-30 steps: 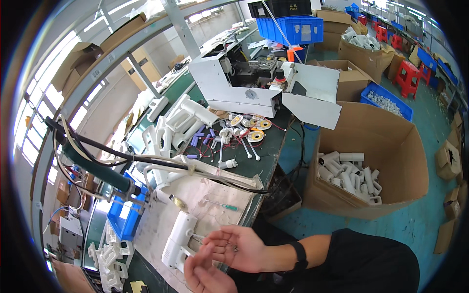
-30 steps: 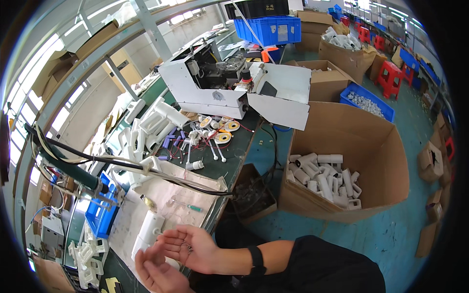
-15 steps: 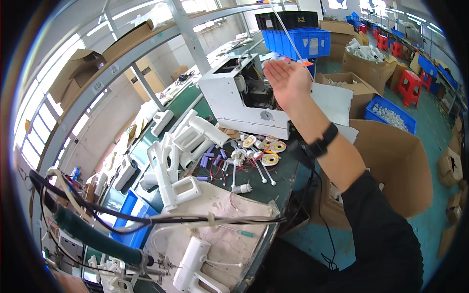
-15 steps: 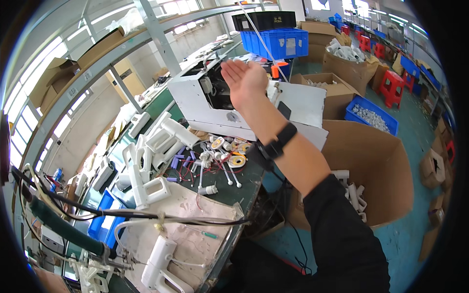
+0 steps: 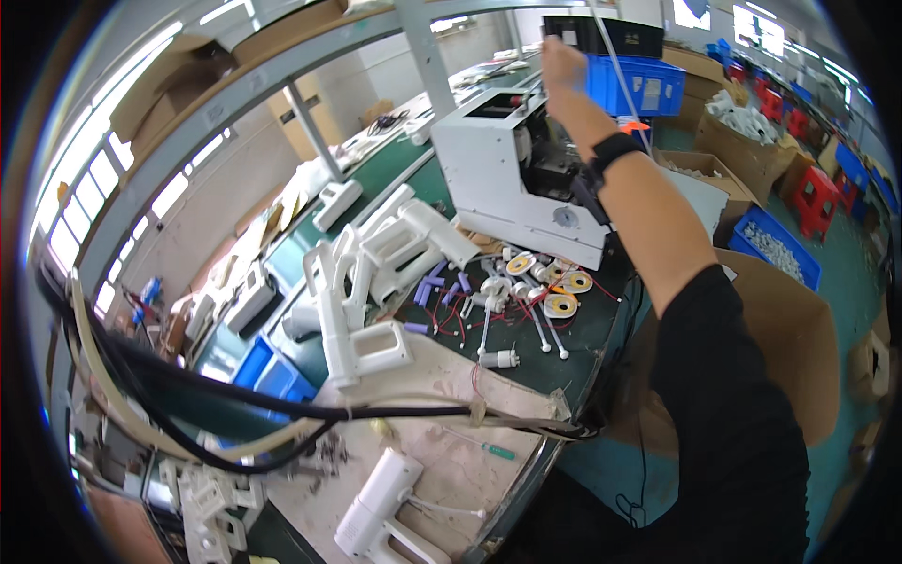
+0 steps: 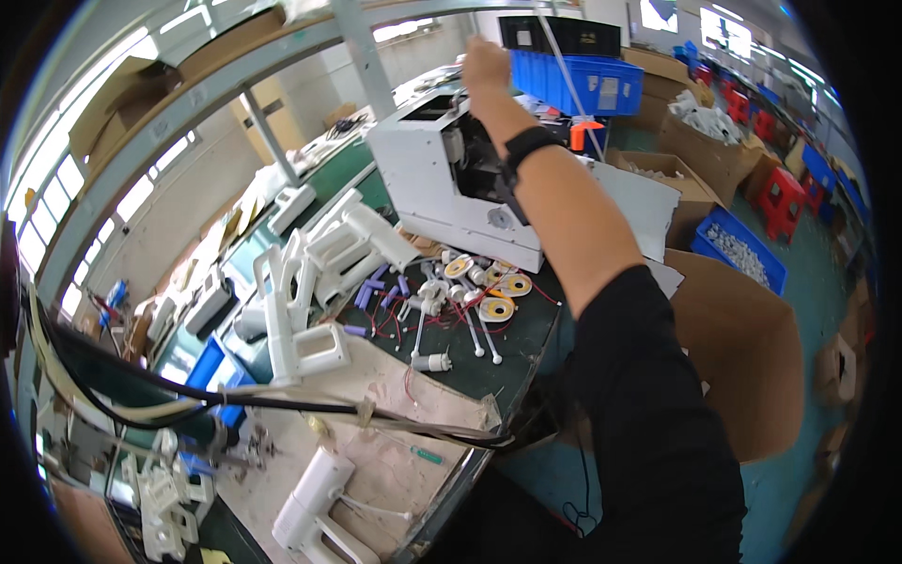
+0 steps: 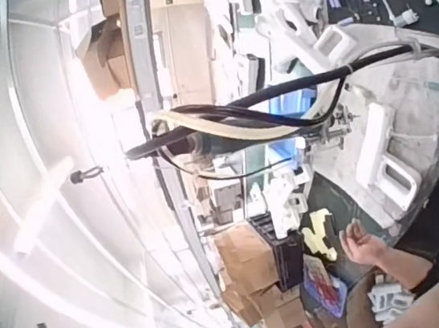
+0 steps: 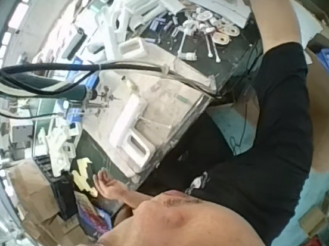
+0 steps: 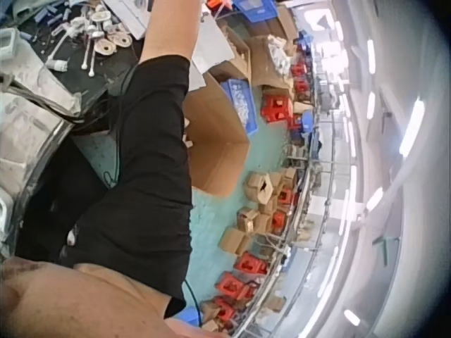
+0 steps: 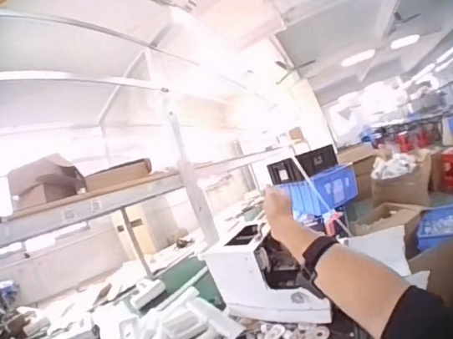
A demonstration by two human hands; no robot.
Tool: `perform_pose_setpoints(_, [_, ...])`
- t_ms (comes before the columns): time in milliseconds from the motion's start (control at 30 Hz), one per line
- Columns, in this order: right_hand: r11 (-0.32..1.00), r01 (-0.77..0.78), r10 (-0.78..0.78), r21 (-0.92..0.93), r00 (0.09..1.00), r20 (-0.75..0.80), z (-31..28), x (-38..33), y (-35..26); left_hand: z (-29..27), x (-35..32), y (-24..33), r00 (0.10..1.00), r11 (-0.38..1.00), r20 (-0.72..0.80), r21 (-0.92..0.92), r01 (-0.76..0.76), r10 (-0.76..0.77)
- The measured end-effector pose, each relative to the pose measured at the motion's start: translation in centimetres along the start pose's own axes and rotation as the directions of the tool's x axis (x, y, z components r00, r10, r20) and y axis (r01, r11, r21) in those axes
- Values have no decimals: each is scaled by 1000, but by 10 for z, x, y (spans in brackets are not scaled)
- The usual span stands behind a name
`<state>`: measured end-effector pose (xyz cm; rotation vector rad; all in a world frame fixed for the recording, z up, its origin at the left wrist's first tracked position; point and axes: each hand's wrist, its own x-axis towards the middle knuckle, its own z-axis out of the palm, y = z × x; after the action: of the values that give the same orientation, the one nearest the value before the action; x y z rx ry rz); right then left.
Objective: Assembling the internal motor and circuit board components into a plastic device housing using an electric screwdriver.
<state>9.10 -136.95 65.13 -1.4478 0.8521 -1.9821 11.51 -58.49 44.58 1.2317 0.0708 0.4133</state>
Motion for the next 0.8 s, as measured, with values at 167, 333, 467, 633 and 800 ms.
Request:
perform_pose_setpoints(167, [659, -328, 282, 677, 942, 181, -75, -59, -81, 49, 23, -8, 957, 934, 278, 356, -19, -87])
perform_pose_setpoints(333, [433, -463, -163, 773, 804, 572, -167, -214, -178, 108, 47, -23, 539, 500, 840, 493, -712, -61])
perform_pose_setpoints(467, [751, -406, -345, 520, 430, 834, -214, -340, -199, 119, 49, -55, 412, 312, 861, 496, -810, -299])
perform_pose_setpoints(633, [910, -413, 63, 22, 191, 980, -206, -464, -157, 142, 22, -65, 518, 333, 763, 639, -694, -386])
perform_pose_setpoints(800, [989, -89, -86, 118, 306, 948, -183, -521, -115, 122, 29, -52, 438, 374, 769, 620, -690, -466])
